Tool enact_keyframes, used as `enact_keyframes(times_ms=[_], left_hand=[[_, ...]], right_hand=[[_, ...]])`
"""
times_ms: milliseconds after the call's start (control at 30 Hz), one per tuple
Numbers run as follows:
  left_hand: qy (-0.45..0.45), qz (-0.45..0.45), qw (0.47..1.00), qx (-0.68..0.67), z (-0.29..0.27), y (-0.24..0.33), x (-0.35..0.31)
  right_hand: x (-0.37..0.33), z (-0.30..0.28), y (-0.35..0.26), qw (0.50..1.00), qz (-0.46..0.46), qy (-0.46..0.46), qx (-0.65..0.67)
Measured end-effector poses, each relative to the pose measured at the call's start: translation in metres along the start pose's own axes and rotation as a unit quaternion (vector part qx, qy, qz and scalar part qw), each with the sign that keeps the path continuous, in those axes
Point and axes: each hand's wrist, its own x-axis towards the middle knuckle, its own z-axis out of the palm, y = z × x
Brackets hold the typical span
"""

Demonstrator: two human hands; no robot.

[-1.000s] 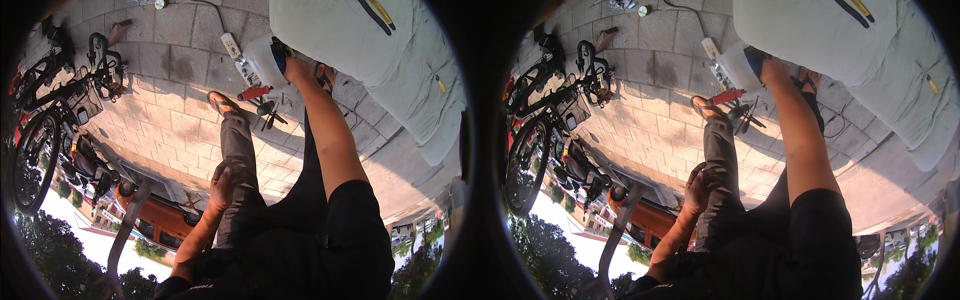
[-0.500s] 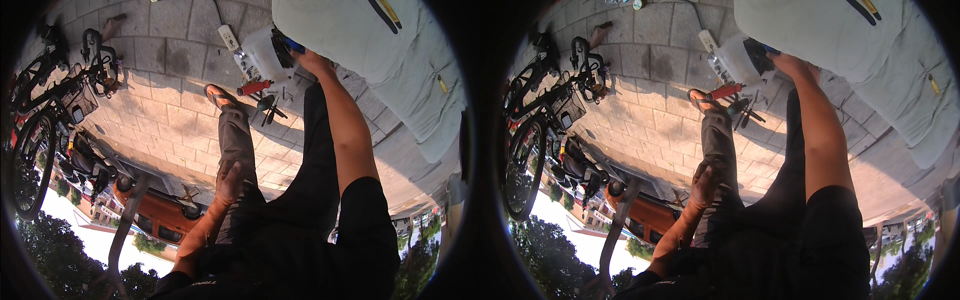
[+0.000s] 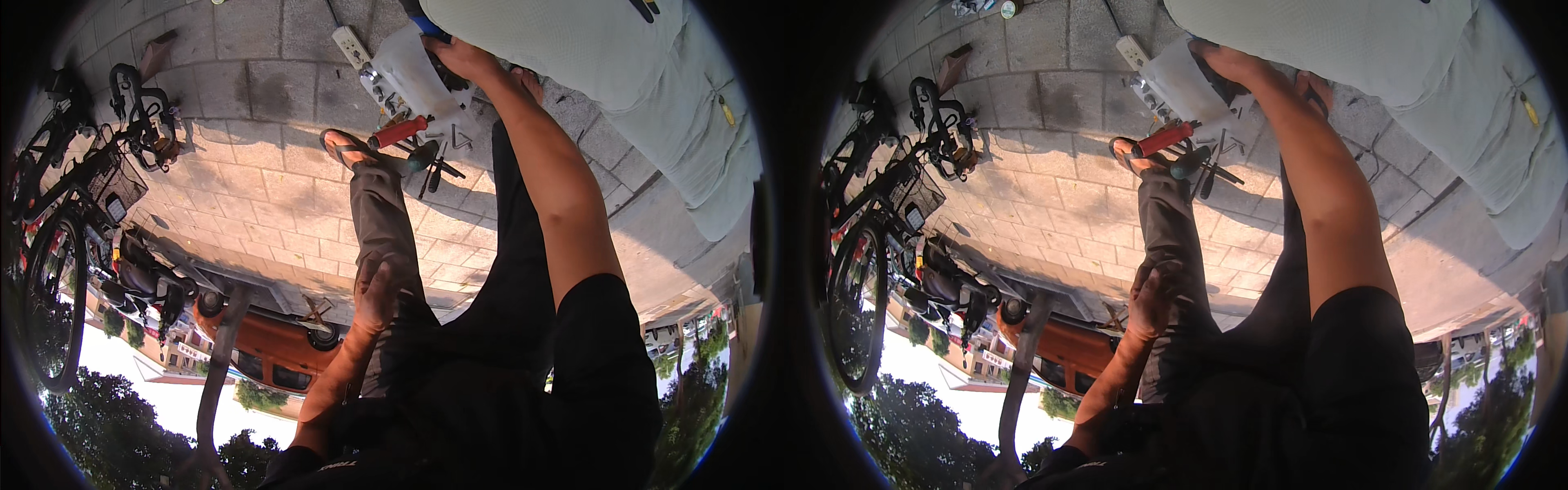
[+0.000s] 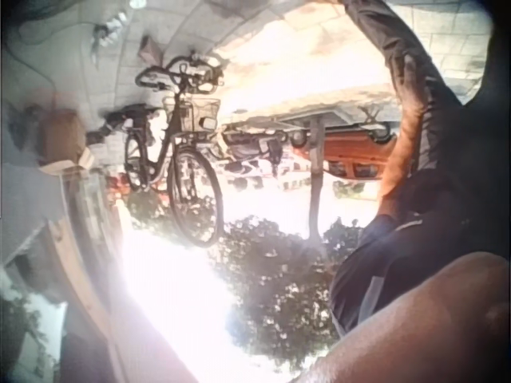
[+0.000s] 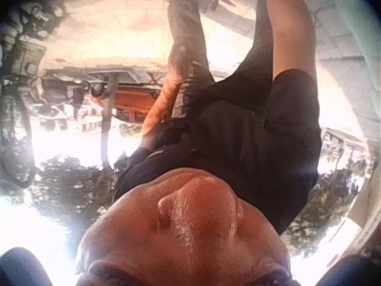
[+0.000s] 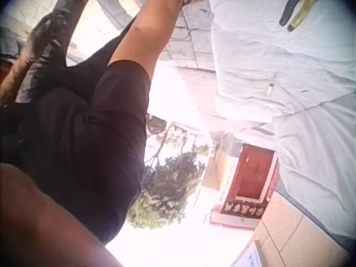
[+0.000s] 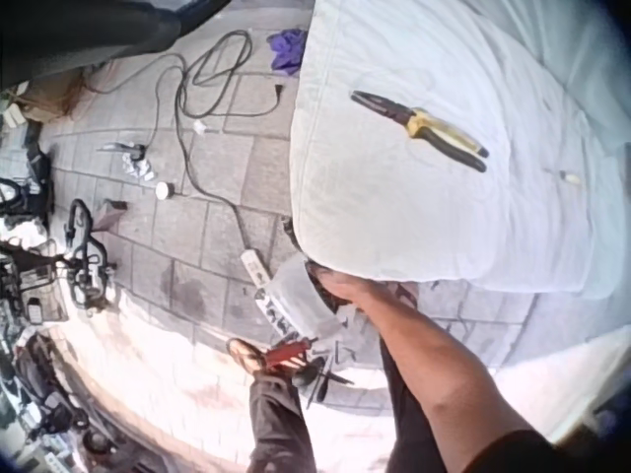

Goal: The person organizes tools on a sidewalk and inside a workshop. They place a cordless drill into a toolbox, pick up a metal bar, and carry the toolbox indoors. Later, they collect pliers, a soldering iron, and solder spools from the sidewalk and place them on a wall rack inside the shop.

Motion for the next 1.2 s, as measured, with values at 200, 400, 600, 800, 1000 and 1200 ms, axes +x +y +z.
enact_keyframes(times_ms=[200, 400, 600, 800, 1000, 1200], left_hand=[[-0.034, -0.004, 0.999, 0.039, -0.003, -0.003, 0.006], [-0.037, 0.012, 0.996, 0.078, 0.001, -0.003, 0.009], [-0.033, 0.003, 0.996, 0.086, 0.035, -0.003, 0.014], [-0.093, 0.010, 0.987, 0.128, 0.112, -0.012, 0.009], [-0.104, -0.001, 0.980, 0.171, 0.147, -0.025, 0.012], [-0.086, 0.000, 0.977, 0.196, 0.152, -0.030, 0.010]], right_hand=[[-0.020, 0.039, 0.070, 0.994, -0.007, 0.033, -0.104], [-0.081, -0.026, 0.046, 0.958, 0.159, -0.193, -0.141], [-0.205, -0.147, 0.044, 0.983, 0.157, 0.084, 0.053], [-0.225, -0.375, 0.085, 0.903, 0.210, 0.374, -0.036], [-0.154, -0.491, 0.205, 0.832, 0.238, 0.170, -0.472], [-0.165, -0.475, 0.228, 0.786, 0.258, 0.131, -0.547]])
